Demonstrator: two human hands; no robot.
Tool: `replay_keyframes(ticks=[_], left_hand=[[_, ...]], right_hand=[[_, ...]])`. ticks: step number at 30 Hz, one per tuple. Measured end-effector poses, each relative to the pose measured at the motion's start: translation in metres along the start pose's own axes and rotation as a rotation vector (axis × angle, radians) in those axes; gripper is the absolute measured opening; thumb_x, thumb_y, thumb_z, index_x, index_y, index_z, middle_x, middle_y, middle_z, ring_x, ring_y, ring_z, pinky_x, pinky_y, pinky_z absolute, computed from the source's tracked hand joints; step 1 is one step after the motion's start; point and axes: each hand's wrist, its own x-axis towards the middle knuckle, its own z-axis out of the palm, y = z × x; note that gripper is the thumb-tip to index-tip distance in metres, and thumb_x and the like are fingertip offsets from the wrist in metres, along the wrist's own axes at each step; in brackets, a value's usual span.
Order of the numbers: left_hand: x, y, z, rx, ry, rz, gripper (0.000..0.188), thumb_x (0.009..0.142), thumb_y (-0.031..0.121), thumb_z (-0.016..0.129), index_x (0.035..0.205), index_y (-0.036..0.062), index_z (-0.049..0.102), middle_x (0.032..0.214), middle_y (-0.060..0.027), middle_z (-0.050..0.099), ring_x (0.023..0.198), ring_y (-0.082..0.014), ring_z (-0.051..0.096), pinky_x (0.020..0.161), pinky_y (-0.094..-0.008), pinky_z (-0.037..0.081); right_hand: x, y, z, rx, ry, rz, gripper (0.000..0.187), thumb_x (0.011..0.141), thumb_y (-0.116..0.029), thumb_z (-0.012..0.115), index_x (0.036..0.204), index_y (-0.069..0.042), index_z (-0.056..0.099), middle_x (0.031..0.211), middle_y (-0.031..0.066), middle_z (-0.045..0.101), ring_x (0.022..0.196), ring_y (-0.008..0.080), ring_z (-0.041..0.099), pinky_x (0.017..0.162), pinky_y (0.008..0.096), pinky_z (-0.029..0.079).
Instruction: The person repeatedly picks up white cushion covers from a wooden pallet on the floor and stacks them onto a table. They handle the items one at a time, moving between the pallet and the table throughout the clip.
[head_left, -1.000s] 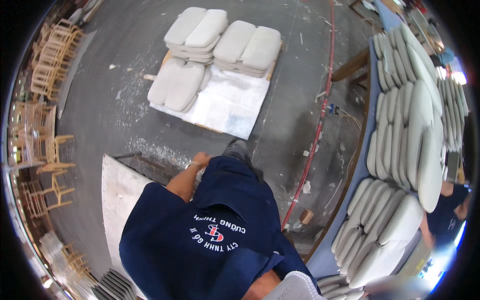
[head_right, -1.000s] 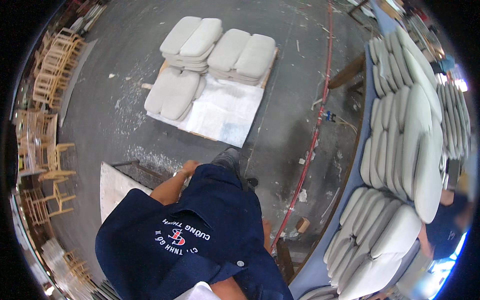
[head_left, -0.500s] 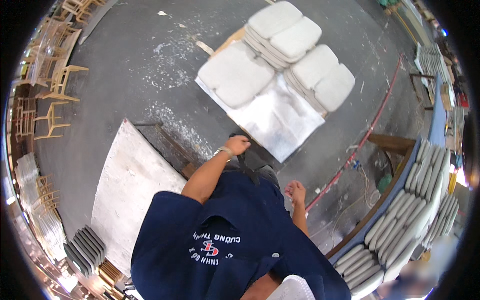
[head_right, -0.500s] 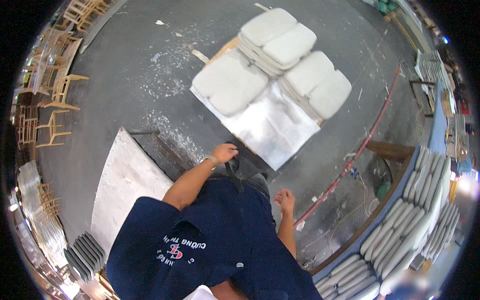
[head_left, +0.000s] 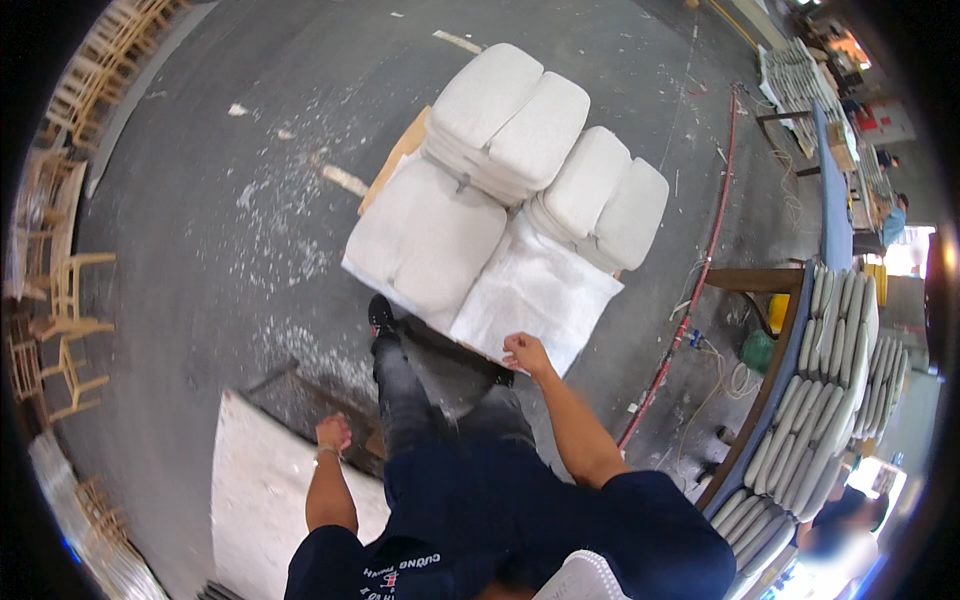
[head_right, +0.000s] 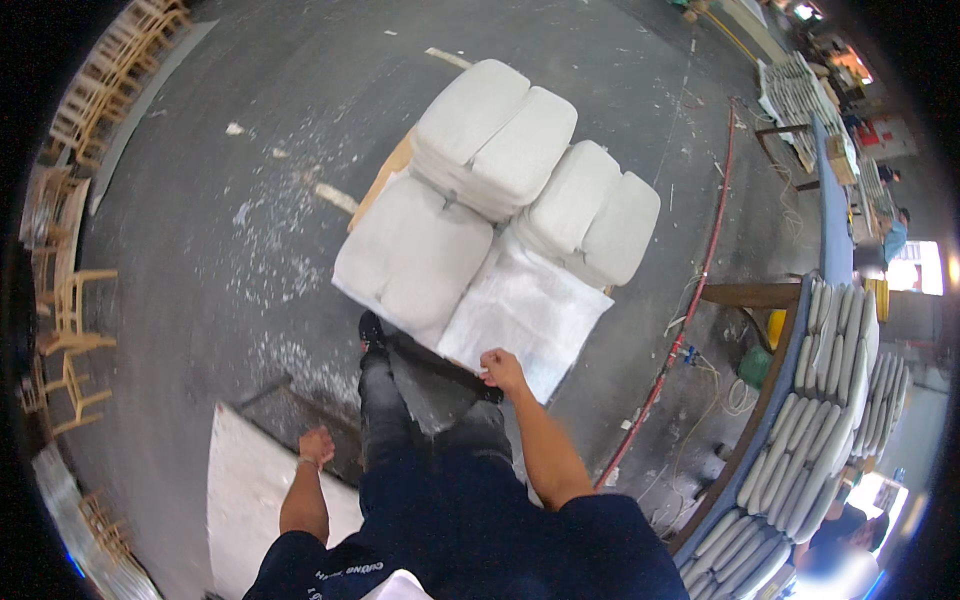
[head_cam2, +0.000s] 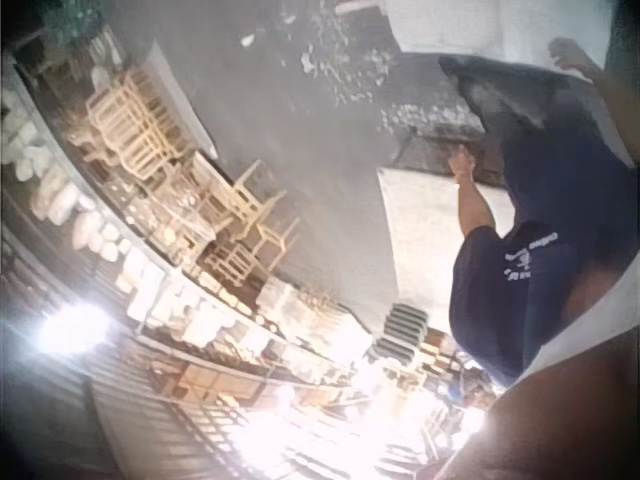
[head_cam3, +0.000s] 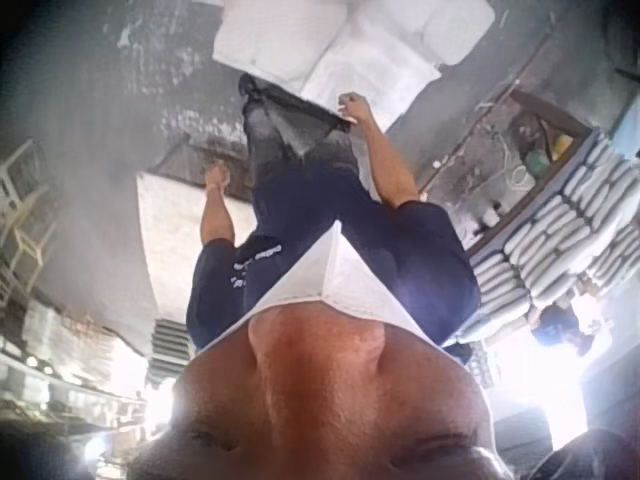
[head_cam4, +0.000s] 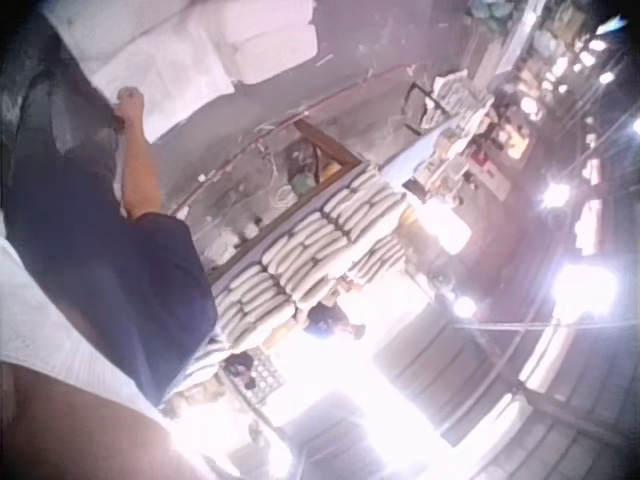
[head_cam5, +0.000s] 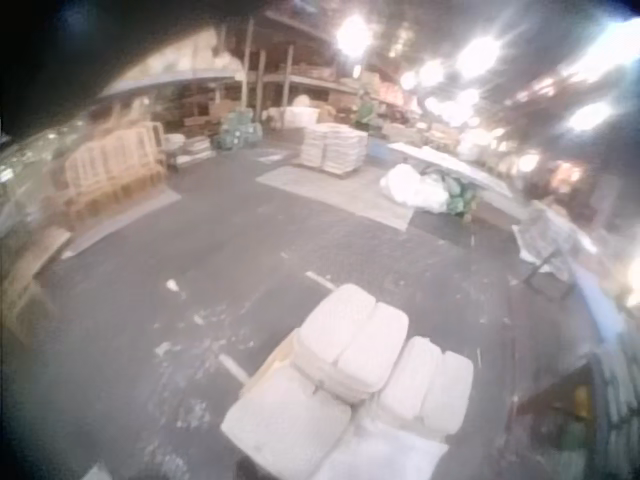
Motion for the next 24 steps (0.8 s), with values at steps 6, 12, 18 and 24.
replay_keyframes(ticks=[6,12,18,24], left_hand=[[0.182,0.169,0.031,0.881,0.057,0.472,0.034,0.095,0.026,0.042,0.114,0.0035,0.060,0.090,-0.0100,0.064,0.076,-0.0226,0.062,0.067,-0.0374,0.053],[0.265,0.376,0.128,0.477,-0.166,0.281,0.059,0.088,0.043,0.062,0.132,0.0050,0.049,0.126,-0.0077,0.057,0.115,-0.0209,0.051,0.088,-0.0400,0.046],[0.334,0.394,0.178,0.397,-0.226,0.158,0.086,0.083,0.047,0.067,0.147,0.0095,0.024,0.147,-0.0089,0.034,0.132,-0.0263,0.036,0.103,-0.0485,0.034],[0.321,0.395,0.175,-0.001,-0.495,0.095,0.073,0.082,0.035,0.073,0.139,0.0063,0.038,0.138,-0.0090,0.046,0.129,-0.0240,0.040,0.106,-0.0429,0.034]], right_hand=[[0.084,0.017,0.076,0.152,0.250,0.271,0.032,0.087,-0.028,0.065,0.109,-0.005,0.058,0.091,0.0056,0.063,0.073,0.0164,0.063,0.062,0.0297,0.053],[0.194,0.059,0.167,0.287,0.260,0.424,0.064,0.084,-0.033,0.070,0.132,-0.001,0.043,0.121,0.0125,0.054,0.103,0.0215,0.056,0.080,0.0349,0.051],[0.285,0.061,0.202,0.548,0.428,0.444,0.087,0.080,-0.036,0.073,0.146,-0.009,0.022,0.138,0.0164,0.041,0.126,0.0272,0.042,0.097,0.0441,0.042],[0.291,0.031,0.200,0.807,0.391,0.224,0.078,0.076,-0.032,0.078,0.133,0.003,0.039,0.119,0.0136,0.059,0.103,0.0258,0.060,0.085,0.0375,0.051]])
